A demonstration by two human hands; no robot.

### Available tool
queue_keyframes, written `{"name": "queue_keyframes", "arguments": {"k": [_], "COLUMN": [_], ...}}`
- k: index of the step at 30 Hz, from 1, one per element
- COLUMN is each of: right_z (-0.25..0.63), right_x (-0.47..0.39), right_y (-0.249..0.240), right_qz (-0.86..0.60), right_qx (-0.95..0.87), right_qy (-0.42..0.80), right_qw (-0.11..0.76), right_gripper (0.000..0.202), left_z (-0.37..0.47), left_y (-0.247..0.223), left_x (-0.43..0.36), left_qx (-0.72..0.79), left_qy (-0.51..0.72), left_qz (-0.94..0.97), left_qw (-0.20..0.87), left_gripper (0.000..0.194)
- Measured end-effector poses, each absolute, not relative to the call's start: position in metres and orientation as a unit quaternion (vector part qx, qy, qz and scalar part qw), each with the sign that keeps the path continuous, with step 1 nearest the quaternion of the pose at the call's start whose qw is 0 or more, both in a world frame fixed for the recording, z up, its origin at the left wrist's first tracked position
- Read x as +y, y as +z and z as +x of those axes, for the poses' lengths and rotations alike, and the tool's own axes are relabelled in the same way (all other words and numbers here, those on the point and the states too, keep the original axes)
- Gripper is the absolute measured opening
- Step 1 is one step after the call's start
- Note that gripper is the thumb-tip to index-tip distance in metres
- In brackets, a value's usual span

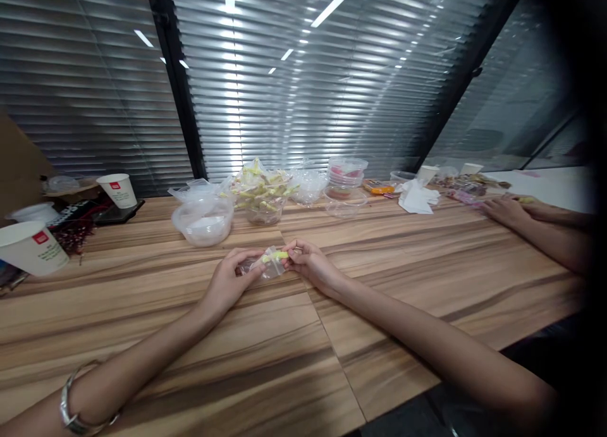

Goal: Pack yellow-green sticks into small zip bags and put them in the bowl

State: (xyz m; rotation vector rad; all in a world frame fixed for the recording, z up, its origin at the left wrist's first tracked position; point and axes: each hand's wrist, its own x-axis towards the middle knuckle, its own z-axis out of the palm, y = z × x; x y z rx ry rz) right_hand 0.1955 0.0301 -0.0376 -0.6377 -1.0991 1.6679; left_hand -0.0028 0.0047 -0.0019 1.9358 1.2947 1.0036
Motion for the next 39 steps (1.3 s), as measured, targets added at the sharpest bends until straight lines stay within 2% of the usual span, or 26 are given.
{"name": "queue_keyframes", "arguments": {"k": [5, 12, 19, 26, 30, 33, 39], "right_z": [0.198, 0.196, 0.193, 0.188, 0.188, 0.188, 0.191], "right_x": [0.026, 0.028, 0.026, 0.020, 0.028, 0.031, 0.026], "right_y": [-0.035, -0.040, -0.043, -0.043, -0.051, -0.051, -0.044], "right_qz": [-0.257, -0.270, -0.257, -0.272, -0.292, -0.270, -0.276], "right_qx": [-0.471, -0.599, -0.605, -0.630, -0.594, -0.594, -0.606], "right_qy": [0.702, 0.619, 0.625, 0.567, 0.567, 0.562, 0.524], "right_qw": [0.469, 0.431, 0.421, 0.454, 0.490, 0.508, 0.531], "right_gripper": [0.028, 0.033, 0.035, 0.031, 0.033, 0.031, 0.026], "left_z": [-0.005, -0.008, -0.007, -0.003, 0.000, -0.002, -0.003], "left_y": [-0.002, -0.009, -0.009, -0.004, 0.000, 0.000, -0.003], "left_x": [0.006, 0.010, 0.008, 0.006, 0.003, 0.004, 0.004], "left_qx": [0.472, 0.481, 0.481, 0.467, 0.455, 0.430, 0.407], "left_qy": [0.380, 0.367, 0.361, 0.389, 0.464, 0.441, 0.427], "left_qz": [0.740, 0.730, 0.719, 0.685, 0.562, 0.531, 0.561], "left_qw": [0.292, 0.317, 0.349, 0.403, 0.512, 0.582, 0.581], "left_gripper": [0.037, 0.035, 0.037, 0.047, 0.063, 0.062, 0.060]}}
